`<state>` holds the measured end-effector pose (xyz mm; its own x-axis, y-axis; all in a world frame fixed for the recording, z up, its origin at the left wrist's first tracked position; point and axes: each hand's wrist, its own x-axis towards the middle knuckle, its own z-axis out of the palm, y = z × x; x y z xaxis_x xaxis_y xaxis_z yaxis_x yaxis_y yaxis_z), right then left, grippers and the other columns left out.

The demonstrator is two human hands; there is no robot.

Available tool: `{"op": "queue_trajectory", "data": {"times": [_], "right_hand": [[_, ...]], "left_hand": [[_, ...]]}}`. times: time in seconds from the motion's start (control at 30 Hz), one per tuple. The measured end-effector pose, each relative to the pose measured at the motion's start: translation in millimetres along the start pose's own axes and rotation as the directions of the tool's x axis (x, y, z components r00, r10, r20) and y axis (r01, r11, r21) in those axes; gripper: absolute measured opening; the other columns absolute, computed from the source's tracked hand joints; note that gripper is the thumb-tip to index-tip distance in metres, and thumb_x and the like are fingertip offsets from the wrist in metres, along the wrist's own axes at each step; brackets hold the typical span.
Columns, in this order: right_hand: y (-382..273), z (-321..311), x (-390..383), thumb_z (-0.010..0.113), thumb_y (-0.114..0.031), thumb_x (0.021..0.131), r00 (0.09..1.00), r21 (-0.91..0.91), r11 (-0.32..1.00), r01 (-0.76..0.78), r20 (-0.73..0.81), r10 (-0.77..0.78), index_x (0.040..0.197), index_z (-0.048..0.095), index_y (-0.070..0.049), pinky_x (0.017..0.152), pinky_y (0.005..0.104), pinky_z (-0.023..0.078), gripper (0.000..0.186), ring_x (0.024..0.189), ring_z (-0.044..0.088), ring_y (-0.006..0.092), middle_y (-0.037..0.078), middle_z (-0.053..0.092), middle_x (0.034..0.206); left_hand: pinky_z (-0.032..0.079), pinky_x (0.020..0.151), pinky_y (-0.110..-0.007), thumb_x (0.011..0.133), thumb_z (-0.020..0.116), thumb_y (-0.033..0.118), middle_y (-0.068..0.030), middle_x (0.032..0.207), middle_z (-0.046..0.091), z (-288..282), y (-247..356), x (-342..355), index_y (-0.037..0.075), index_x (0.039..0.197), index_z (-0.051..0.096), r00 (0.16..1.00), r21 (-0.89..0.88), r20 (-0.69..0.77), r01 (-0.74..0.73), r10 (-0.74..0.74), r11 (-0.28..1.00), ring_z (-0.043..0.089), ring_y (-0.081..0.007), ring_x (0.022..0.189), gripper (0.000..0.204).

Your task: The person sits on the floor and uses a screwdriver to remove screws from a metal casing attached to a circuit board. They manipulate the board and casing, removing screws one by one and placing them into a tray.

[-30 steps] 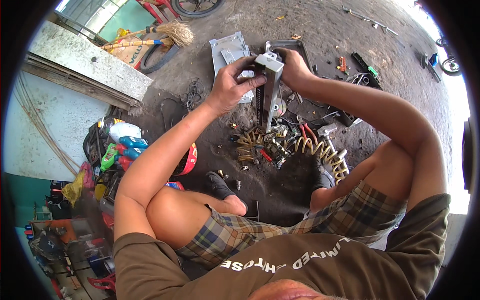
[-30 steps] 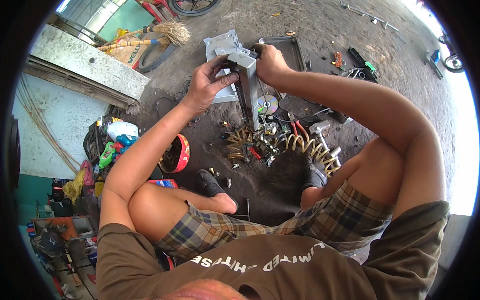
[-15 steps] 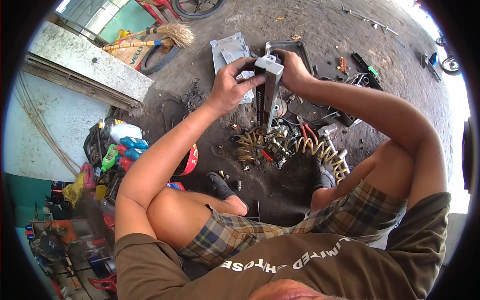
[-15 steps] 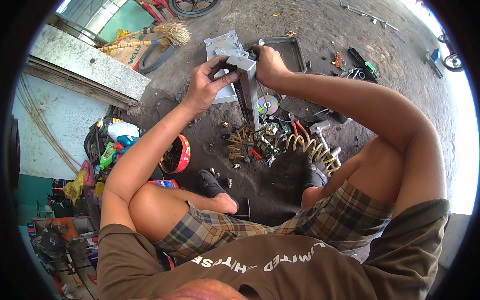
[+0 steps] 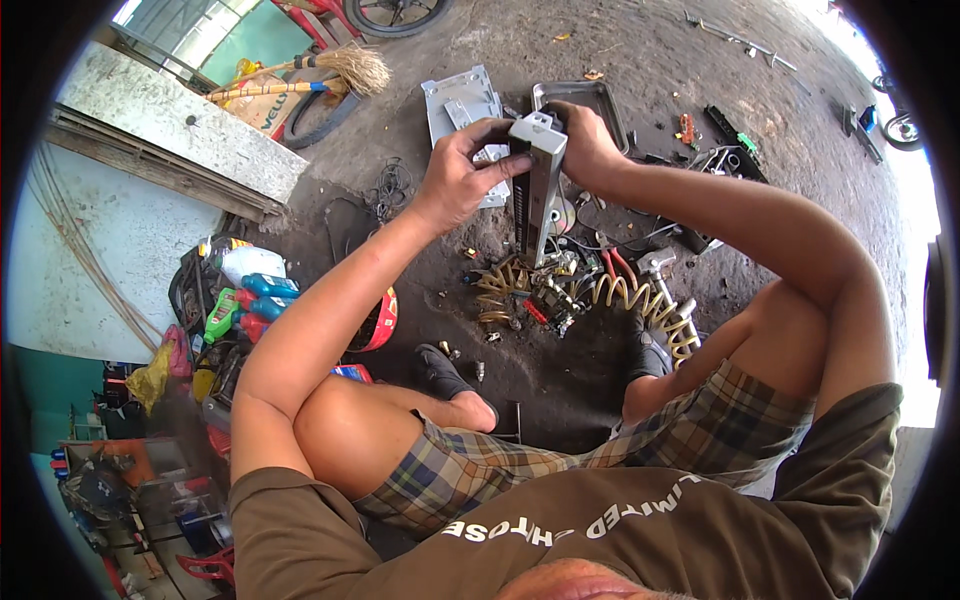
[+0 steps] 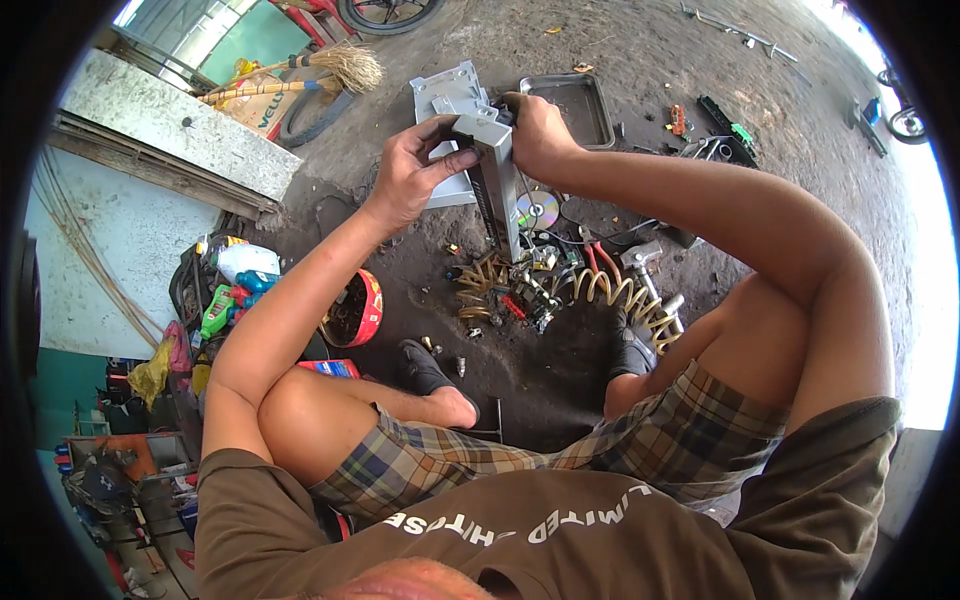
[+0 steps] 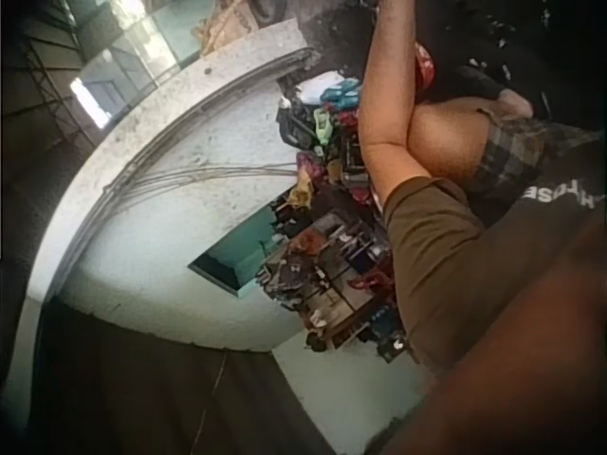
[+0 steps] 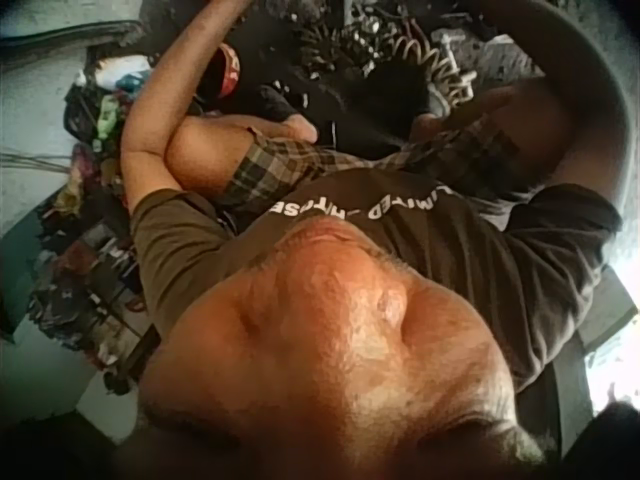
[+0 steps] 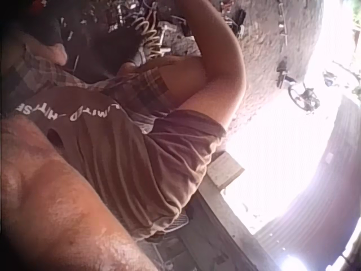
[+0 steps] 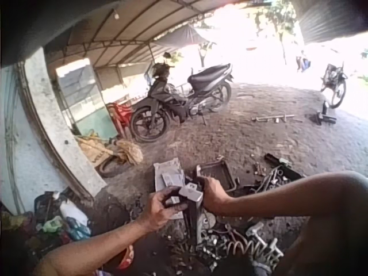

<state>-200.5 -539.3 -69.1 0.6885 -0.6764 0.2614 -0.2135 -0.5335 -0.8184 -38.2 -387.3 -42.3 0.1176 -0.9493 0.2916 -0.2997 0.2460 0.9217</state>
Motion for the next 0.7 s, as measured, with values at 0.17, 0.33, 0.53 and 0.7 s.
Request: {"op": "queue_trajectory", "data": {"times": [0.17,0.33,0.53,0.7], "right_hand": [[2.2,-1.9,2.0,0.070,-0.017,0.092,0.999,0.048,0.998,-0.034,0.023,0.032,0.129,0.068,0.008,0.100,0.0461,0.056,0.045,0.120,0.071,0.0410,0.030,0.074,0.121],[13.5,1.9,6.8,0.070,-0.016,0.092,1.000,0.018,1.000,0.007,0.019,-0.007,0.134,0.065,0.009,0.103,0.0447,0.056,0.049,0.122,0.071,0.0403,0.031,0.073,0.124],[-0.4,-0.8,-1.2,0.070,-0.013,0.092,1.000,-0.016,1.000,0.027,0.014,-0.027,0.136,0.064,0.010,0.104,0.0447,0.056,0.050,0.122,0.070,0.0411,0.032,0.072,0.124],[0.9,-1.8,0.3,0.069,-0.014,0.091,0.999,-0.023,0.999,0.027,0.022,-0.027,0.132,0.066,0.009,0.101,0.0465,0.056,0.047,0.120,0.070,0.0431,0.032,0.073,0.121]], "left_hand": [[0.058,0.099,-0.033,0.090,0.085,0.011,-0.0081,0.122,0.074,-0.5,3.8,-1.9,-0.002,0.132,0.067,0.999,-0.058,0.039,0.011,-0.009,0.998,0.069,-0.0145,0.113,0.048],[0.057,0.100,-0.032,0.090,0.085,0.009,-0.0088,0.120,0.075,0.8,4.0,-0.3,-0.003,0.132,0.067,1.000,-0.065,0.026,0.009,-0.007,0.998,0.069,-0.0150,0.112,0.047],[0.055,0.103,-0.034,0.090,0.084,0.006,-0.0095,0.123,0.073,0.8,9.5,-1.0,-0.004,0.132,0.067,0.998,-0.020,0.028,0.049,-0.049,0.999,0.066,-0.0167,0.119,0.047],[0.057,0.099,-0.032,0.088,0.085,0.008,-0.0101,0.119,0.075,-0.1,6.9,-0.1,-0.005,0.128,0.069,1.000,-0.042,0.018,0.009,-0.008,0.999,0.069,-0.0147,0.111,0.045]]}}
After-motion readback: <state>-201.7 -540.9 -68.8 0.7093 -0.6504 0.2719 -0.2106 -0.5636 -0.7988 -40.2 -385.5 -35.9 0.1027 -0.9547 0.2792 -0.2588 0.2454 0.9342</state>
